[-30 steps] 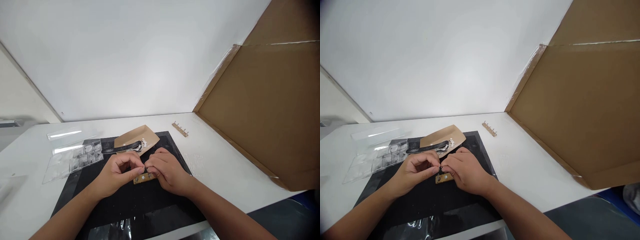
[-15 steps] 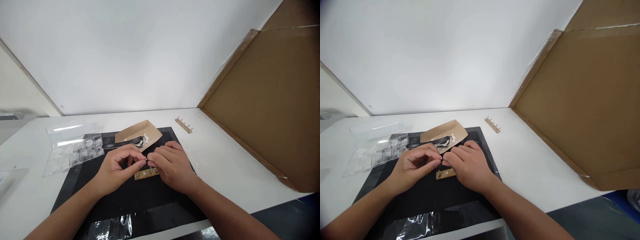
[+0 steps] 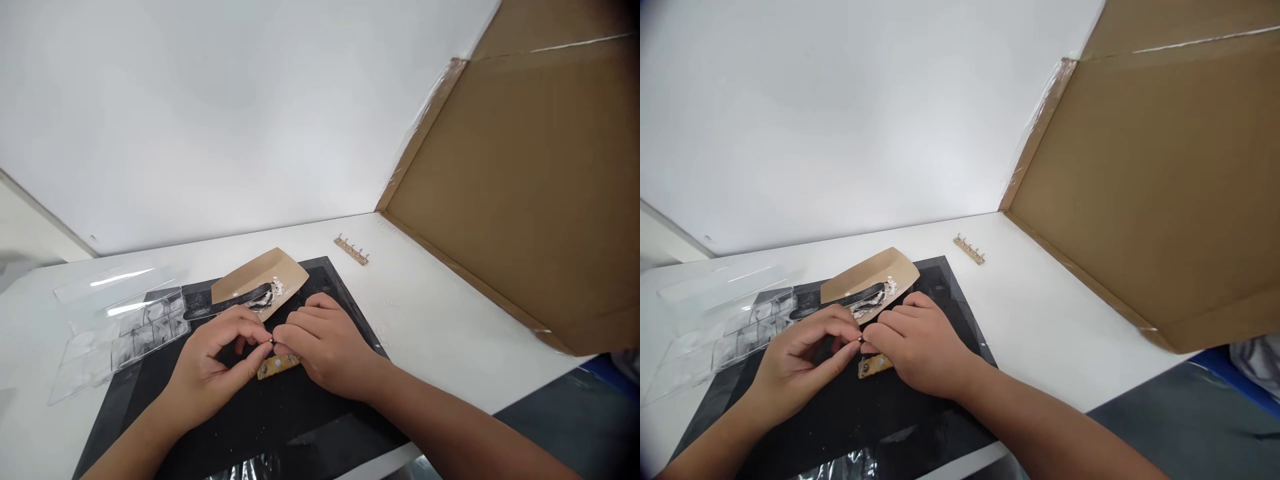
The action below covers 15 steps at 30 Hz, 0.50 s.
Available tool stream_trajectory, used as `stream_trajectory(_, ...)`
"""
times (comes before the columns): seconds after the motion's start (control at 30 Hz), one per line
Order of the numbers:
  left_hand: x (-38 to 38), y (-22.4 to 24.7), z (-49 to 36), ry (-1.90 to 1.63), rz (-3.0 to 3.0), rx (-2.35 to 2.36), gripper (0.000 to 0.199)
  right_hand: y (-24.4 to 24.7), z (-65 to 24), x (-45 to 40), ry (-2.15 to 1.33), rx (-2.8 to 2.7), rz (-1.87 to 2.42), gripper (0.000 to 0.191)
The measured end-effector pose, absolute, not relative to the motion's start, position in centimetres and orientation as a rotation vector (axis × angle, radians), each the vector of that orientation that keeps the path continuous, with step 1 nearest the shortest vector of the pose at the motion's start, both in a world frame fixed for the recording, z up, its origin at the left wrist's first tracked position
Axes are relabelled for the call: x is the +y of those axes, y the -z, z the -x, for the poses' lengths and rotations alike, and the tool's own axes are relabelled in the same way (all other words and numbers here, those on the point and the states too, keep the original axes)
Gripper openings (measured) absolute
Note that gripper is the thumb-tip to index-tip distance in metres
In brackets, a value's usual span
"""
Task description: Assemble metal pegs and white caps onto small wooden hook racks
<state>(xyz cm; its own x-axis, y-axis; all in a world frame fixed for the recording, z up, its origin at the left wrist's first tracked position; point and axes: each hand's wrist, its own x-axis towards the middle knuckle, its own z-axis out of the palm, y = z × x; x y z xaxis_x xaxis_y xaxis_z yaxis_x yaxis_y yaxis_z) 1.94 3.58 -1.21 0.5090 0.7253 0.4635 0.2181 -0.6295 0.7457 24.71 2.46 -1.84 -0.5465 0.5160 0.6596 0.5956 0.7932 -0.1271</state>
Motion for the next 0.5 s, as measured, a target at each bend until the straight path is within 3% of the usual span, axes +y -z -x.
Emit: stream_trajectory(0.5,3.68,1.88,-1.69,-1.19,-2.303,0.662,0.026,2.29,-24.38,2.82,-0.099,-2.188,0.706,0.044)
